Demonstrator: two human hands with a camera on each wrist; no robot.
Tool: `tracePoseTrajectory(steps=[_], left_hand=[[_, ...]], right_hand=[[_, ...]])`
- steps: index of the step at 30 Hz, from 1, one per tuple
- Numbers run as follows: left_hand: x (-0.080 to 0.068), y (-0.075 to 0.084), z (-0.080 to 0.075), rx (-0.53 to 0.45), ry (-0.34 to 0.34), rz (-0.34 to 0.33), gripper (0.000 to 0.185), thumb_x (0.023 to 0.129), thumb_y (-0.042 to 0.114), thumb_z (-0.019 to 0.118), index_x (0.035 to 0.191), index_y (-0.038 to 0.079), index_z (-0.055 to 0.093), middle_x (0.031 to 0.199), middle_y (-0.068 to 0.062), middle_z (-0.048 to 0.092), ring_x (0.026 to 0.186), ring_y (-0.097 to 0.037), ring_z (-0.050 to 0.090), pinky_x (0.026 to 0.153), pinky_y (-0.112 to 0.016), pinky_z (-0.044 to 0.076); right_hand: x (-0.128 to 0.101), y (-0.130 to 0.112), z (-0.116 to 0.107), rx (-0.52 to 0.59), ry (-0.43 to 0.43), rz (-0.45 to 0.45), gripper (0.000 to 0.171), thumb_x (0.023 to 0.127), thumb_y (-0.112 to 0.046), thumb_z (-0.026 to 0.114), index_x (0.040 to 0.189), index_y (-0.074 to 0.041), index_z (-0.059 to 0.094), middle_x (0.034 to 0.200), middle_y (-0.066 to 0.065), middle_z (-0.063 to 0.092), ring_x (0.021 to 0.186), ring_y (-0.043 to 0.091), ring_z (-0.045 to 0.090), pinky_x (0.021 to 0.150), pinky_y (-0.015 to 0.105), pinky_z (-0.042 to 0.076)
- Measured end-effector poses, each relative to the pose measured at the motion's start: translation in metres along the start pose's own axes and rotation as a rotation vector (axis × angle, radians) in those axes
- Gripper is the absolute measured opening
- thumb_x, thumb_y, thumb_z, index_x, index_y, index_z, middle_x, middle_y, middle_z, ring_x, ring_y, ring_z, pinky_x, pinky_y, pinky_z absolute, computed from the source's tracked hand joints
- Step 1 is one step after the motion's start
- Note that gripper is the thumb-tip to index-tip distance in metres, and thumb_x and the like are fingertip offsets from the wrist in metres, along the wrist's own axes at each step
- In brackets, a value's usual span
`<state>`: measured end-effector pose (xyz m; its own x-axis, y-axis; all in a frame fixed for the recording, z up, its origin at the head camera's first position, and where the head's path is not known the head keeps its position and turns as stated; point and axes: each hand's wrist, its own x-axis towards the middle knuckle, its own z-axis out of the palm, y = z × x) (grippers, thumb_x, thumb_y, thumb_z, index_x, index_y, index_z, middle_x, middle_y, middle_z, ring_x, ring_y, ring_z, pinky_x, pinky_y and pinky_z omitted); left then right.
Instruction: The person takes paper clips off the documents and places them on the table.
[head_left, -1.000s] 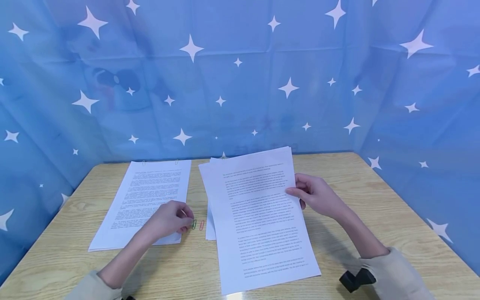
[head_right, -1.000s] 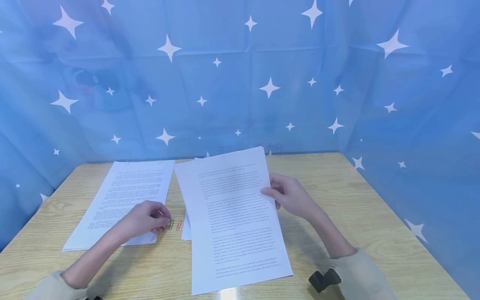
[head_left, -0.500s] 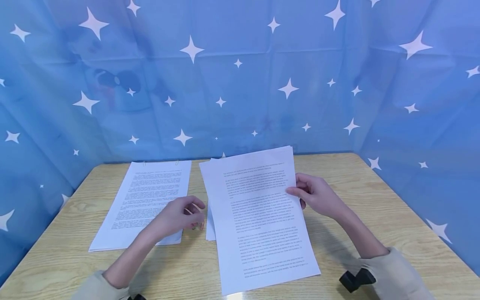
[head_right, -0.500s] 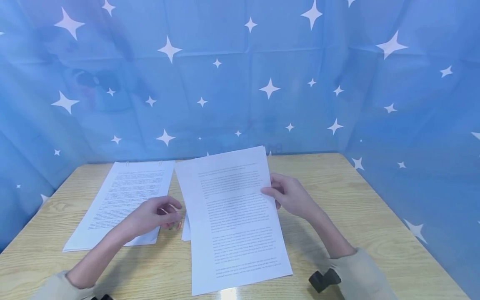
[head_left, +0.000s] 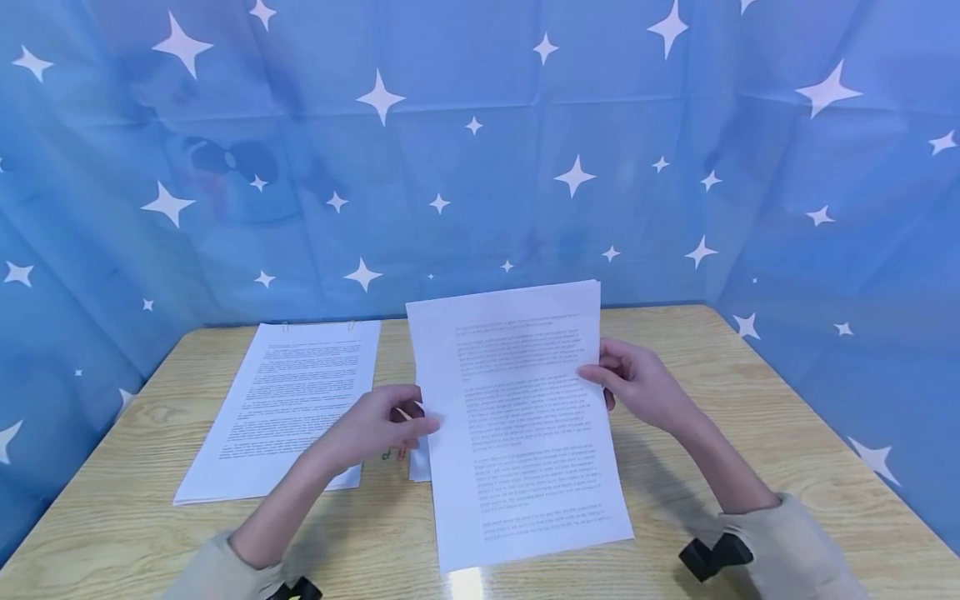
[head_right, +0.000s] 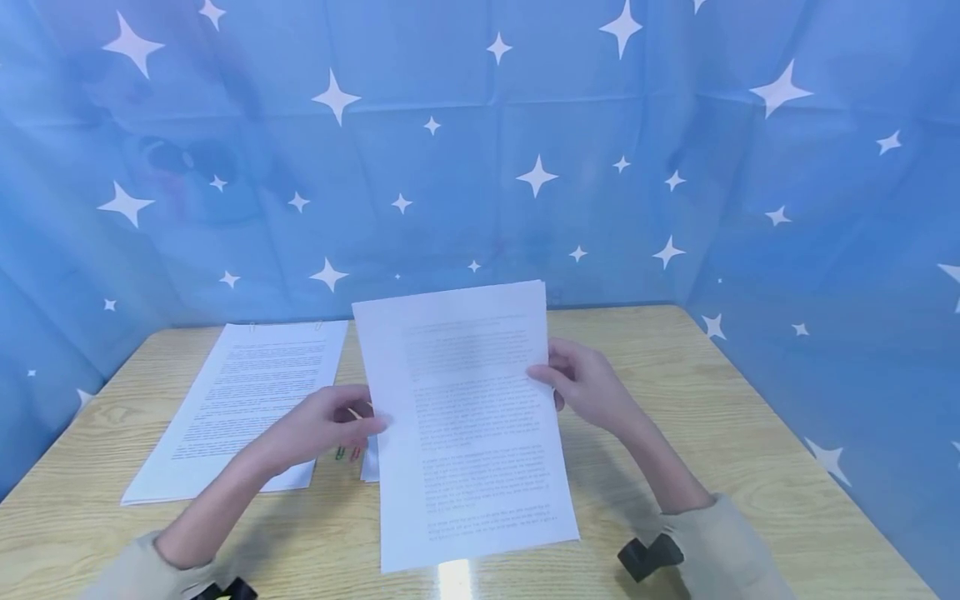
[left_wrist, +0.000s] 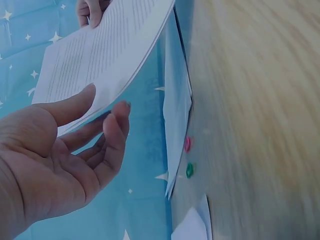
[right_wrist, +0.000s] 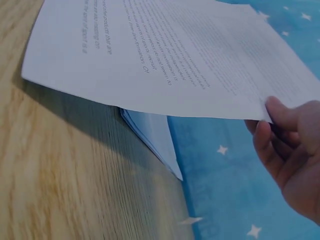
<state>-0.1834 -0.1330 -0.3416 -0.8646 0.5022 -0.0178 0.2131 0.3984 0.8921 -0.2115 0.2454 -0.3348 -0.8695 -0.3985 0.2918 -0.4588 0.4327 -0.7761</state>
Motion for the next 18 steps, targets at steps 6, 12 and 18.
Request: tracePoseTrajectory(steps=[6,12,18], left_hand=[[0.006,0.004,0.007,0.033,-0.012,0.032,0.026,0.100,0.020,0.065,0.082,0.003,0.058,0.072,-0.009,0.064,0.061,-0.042,0.057,0.047,-0.028,0.041],[0.012,0.009,0.013,0.063,0.025,0.062,0.026,0.102,0.017,0.062,0.079,0.005,0.059,0.067,-0.011,0.064,0.061,-0.043,0.055,0.039,-0.030,0.040],[0.020,0.015,0.018,0.085,0.110,0.058,0.030,0.100,0.014,0.064,0.072,0.007,0.058,0.063,-0.011,0.063,0.053,-0.021,0.049,0.038,-0.026,0.034]], right_hand=[[0.001,0.001,-0.003,0.001,0.048,-0.013,0.013,0.101,-0.007,0.062,0.111,0.001,0.063,0.079,0.007,0.070,0.050,0.020,0.053,0.046,0.028,0.046],[0.000,0.000,-0.011,0.023,0.072,-0.003,0.014,0.102,-0.009,0.062,0.110,0.001,0.063,0.078,0.009,0.070,0.052,0.024,0.054,0.047,0.030,0.047],[-0.001,0.003,-0.021,0.068,0.058,0.024,0.018,0.103,-0.010,0.060,0.116,0.002,0.060,0.083,0.012,0.072,0.055,0.023,0.057,0.049,0.030,0.050]])
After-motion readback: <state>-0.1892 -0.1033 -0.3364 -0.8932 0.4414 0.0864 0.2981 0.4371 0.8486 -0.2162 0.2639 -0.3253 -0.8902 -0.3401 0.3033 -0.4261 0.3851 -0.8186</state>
